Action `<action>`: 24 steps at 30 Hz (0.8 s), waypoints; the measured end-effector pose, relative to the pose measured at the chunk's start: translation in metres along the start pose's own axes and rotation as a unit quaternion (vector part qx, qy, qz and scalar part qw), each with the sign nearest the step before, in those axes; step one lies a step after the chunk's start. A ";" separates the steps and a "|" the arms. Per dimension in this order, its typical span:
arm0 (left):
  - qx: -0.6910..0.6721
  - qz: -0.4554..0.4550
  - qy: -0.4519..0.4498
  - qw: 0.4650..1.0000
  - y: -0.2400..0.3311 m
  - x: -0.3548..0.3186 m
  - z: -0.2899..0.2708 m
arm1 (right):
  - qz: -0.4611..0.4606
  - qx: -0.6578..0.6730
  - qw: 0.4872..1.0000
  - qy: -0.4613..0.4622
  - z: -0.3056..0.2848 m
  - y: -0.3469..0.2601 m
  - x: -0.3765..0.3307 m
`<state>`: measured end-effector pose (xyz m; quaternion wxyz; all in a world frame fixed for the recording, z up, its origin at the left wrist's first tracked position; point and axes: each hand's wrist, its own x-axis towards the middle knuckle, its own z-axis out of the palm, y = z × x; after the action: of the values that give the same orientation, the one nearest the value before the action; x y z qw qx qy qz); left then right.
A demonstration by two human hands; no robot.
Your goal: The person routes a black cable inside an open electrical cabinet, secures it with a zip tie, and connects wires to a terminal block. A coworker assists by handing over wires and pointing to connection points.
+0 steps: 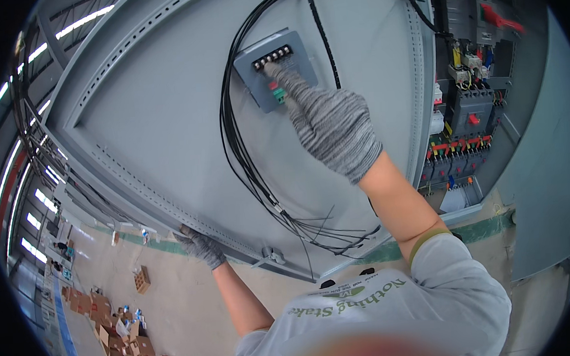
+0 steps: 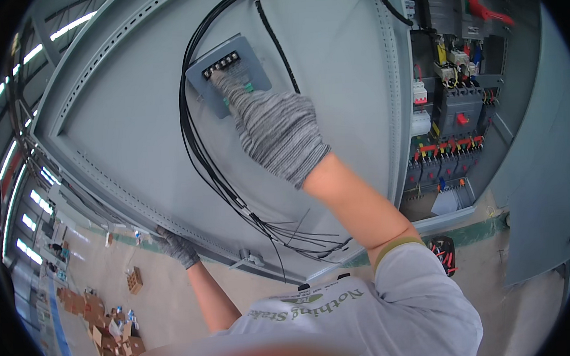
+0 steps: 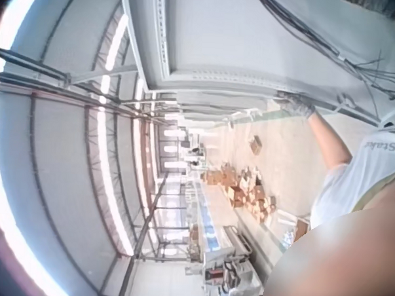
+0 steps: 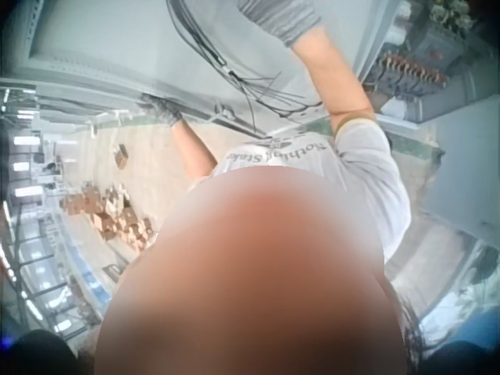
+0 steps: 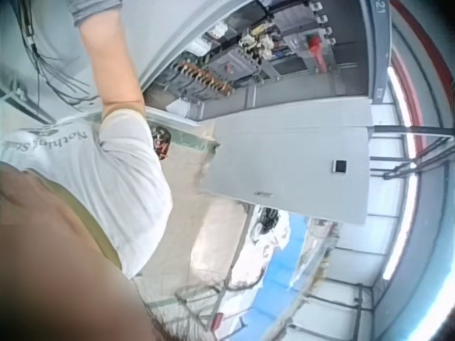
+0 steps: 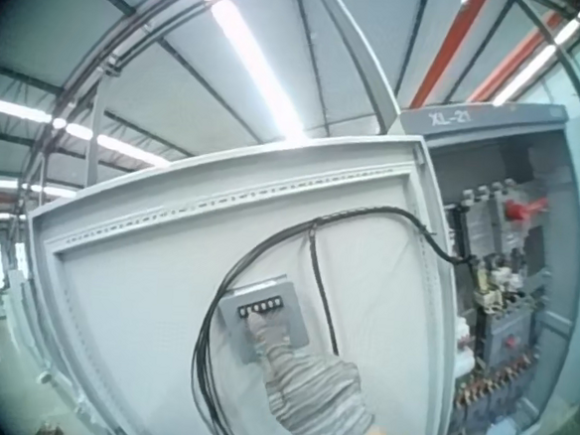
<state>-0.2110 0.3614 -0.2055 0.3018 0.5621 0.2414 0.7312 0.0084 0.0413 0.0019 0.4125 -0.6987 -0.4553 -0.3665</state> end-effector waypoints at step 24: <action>-0.082 -0.041 0.006 0.996 0.006 -0.002 -0.001 | -0.052 0.330 0.938 0.088 0.041 0.061 0.002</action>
<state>-0.2130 0.3556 -0.2033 0.3748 0.5212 0.2052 0.7387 0.0717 0.0644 -0.0268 0.6385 -0.4636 -0.5485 -0.2766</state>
